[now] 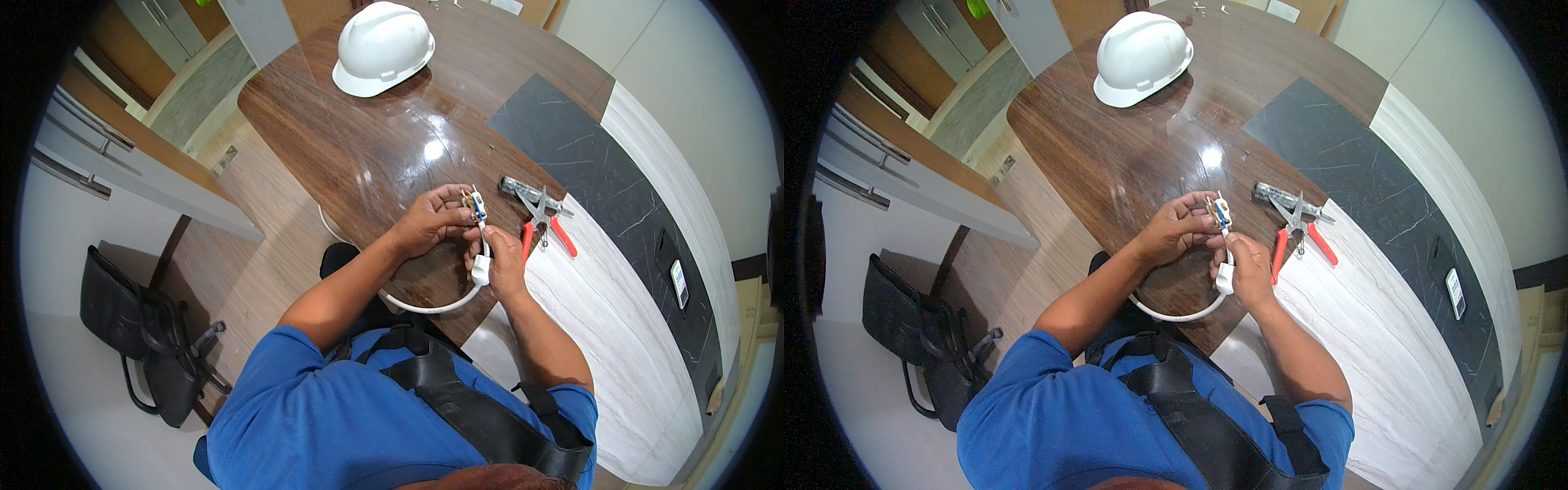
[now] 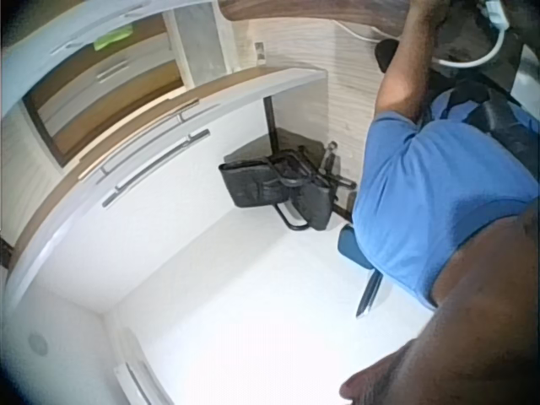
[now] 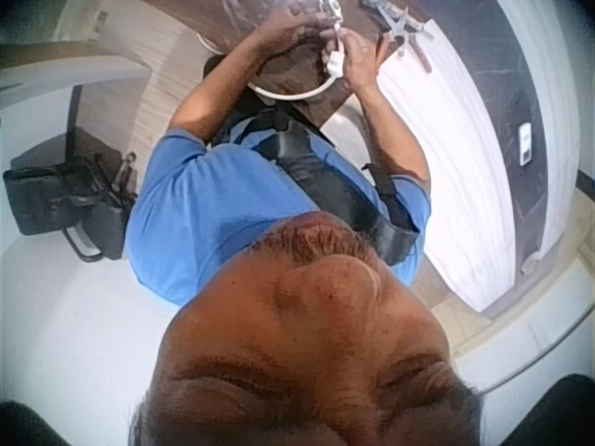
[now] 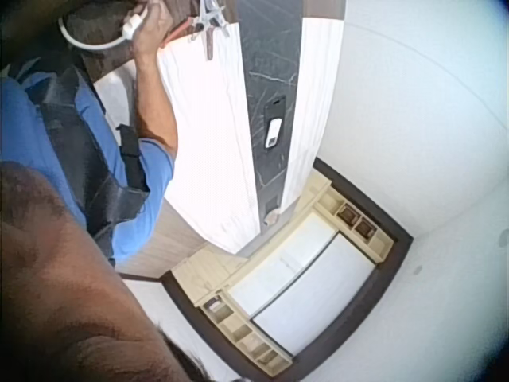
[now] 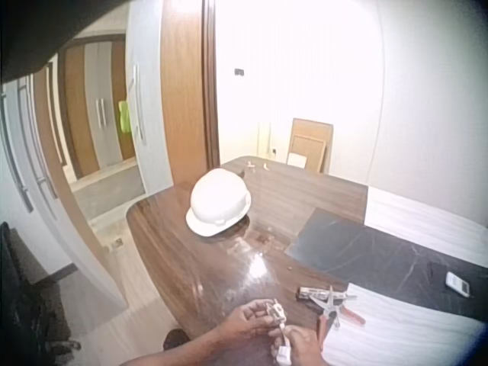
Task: The person walks to a table and picks up a white electrical plug and tools. They use pliers to strip the wire insulation and a screwdriver to tighten the internal terminals of the plug. The person manipulates the wires and screws to secure the connection.
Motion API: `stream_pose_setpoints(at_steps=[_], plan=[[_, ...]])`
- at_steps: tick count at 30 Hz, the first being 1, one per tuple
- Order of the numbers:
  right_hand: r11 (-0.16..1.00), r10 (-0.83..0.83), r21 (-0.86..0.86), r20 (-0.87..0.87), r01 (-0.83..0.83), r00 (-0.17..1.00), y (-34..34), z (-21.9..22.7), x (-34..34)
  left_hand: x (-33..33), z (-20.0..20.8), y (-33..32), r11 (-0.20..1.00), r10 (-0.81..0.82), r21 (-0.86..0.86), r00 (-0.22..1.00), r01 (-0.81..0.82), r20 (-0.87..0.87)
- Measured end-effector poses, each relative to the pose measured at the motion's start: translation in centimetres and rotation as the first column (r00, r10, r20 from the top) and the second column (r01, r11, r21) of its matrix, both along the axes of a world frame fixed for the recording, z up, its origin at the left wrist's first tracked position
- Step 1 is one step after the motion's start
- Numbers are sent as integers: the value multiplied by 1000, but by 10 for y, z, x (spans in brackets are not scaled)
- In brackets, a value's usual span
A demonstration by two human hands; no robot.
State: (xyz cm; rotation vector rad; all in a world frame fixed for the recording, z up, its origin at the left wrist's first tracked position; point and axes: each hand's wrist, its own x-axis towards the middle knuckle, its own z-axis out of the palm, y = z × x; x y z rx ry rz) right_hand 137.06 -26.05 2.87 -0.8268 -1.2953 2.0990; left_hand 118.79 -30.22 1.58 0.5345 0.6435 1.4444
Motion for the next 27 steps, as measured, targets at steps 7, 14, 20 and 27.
stream_pose_setpoints(at_steps=[7, 14, 20, 27], plan=[[1000, 17, 1, -6, -17, 1000, 1, -2, 0, 1, -9, 2, 999, 38, -30, 999, -39, -17], [1000, 19, 6, 6, -19, 1000, 0, 2, 0, 2, -3, 2, 998, 56, -37, 996, -59, -65], [999, 25, 28, 19, -25, 1000, -2, 1, 1, 1, -4, 0, 998, 51, -18, 996, -53, -72], [998, 33, 57, 18, -34, 999, -5, 5, 2, 5, -4, -2, 996, 69, 69, 994, -64, -82]])
